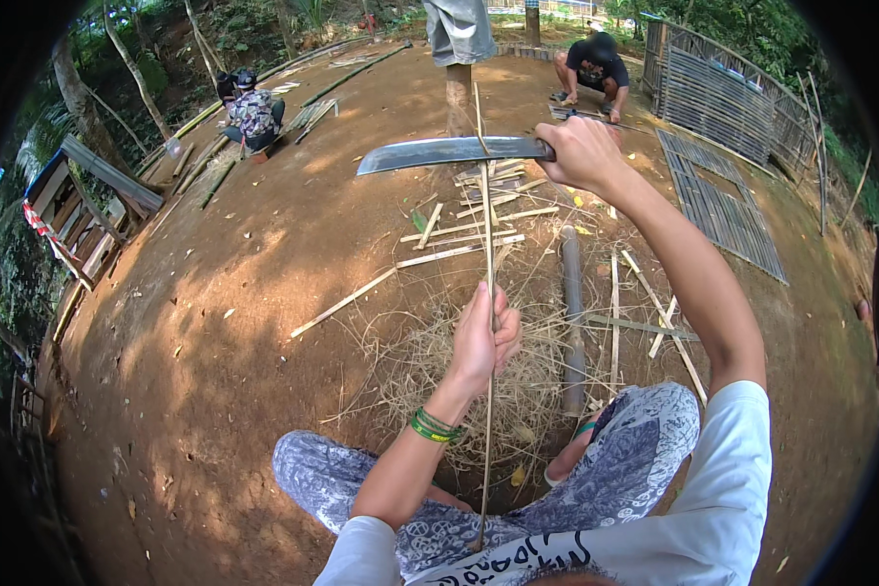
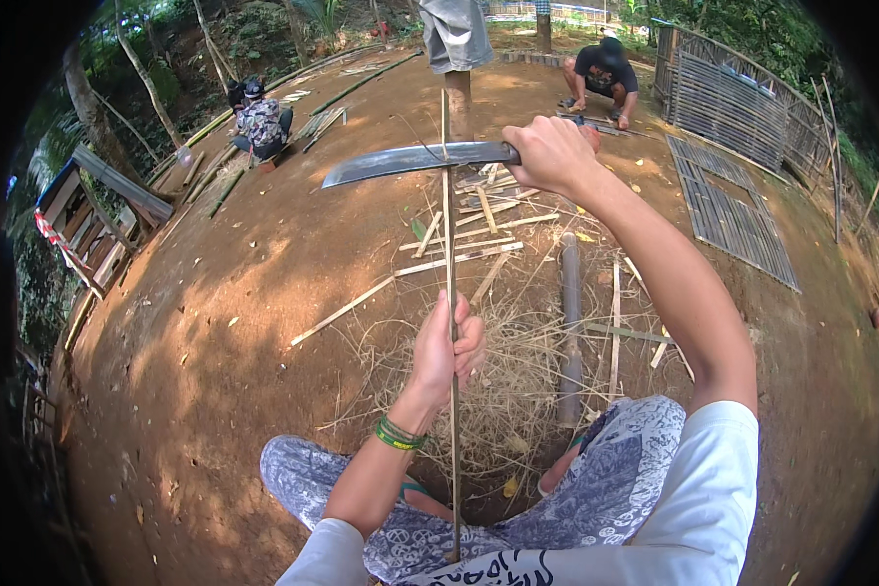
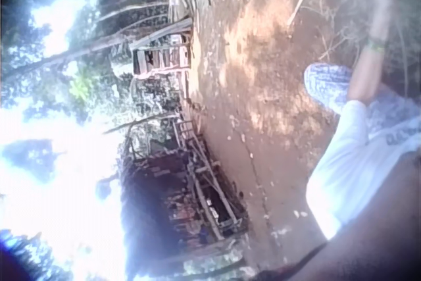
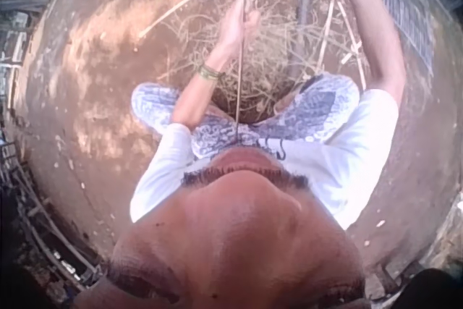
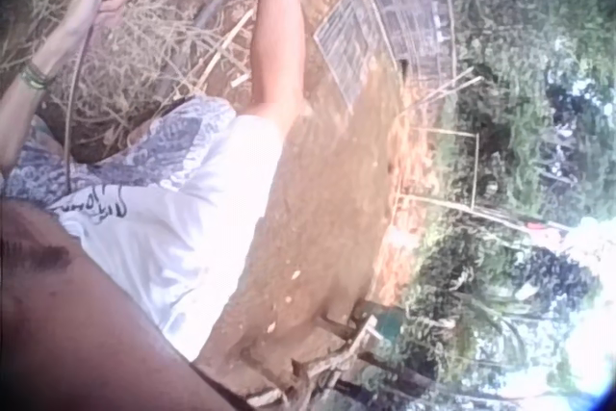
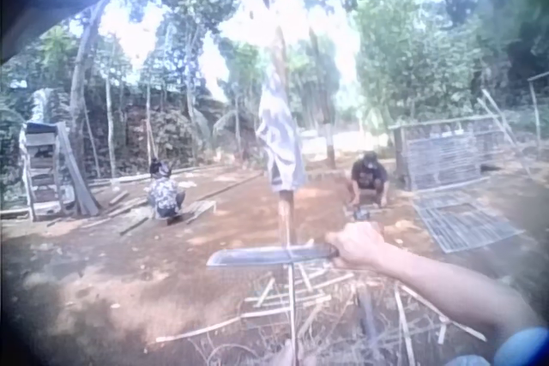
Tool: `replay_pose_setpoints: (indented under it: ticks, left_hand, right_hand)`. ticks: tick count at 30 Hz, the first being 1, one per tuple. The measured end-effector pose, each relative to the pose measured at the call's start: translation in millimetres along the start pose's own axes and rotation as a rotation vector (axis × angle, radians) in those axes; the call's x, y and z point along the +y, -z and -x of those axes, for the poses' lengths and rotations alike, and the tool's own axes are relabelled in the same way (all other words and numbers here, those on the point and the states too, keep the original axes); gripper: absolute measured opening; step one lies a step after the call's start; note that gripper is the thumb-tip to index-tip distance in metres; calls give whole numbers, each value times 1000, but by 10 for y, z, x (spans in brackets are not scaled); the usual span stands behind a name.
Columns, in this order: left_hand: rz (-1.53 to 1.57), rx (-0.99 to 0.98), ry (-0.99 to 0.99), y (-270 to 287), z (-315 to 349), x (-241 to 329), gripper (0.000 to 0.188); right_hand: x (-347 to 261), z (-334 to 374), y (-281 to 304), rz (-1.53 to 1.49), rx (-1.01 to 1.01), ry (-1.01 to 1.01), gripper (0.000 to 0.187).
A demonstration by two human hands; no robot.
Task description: The person sits on the ground and uses a machete to split long bamboo poles into thin strips. They hold the bamboo vertically and strike it with the blade to separate the material, occasionally inspecting the resulting strips.
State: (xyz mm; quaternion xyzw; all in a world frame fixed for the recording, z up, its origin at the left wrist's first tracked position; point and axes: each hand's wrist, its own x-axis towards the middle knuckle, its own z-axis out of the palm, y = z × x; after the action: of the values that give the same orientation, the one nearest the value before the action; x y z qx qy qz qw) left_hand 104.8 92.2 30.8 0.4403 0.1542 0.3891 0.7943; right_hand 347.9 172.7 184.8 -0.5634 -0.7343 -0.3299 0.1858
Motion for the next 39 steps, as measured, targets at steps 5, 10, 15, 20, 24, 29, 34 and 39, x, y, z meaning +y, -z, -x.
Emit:
replay_pose_setpoints:
  ticks: [5, 10, 15, 20, 24, 29, 34, 39]
  left_hand:
    - [-7, 13, -41, 94, 77, -15, 40]
    - [26, -34, -3, 66, 12, -87, 39]
    - [85, -78, 38, 37, 100, -123, 39]
    - [396, -207, 2, 284, -22, 42, 41]
    - [467, -239, -100, 521, -170, 402, 45]
    - [119, -38, -372, 441, -387, 776, 44]
    - [-214, 194, -529, 424, -651, 659, 28]
    - [-376, 300, -585, 470, -755, 360, 23]
  right_hand:
    - [-73, -39, 22, 14, -68, 67, 17]
    - [341, -242, -81, 60, 6, 11, 18]
    - [736, -379, -92, 96, -117, -336, 26]
    - [1295, -115, -47, -192, 14, -798, 41]
    - [846, 123, -74, -605, 3, -849, 37]
    - [12, 564, 68, -1228, -94, -872, 29]
    - [-625, 738, -24, -1556, -189, -807, 25]
    - [-1032, 633, -98, -1671, -185, -749, 26]
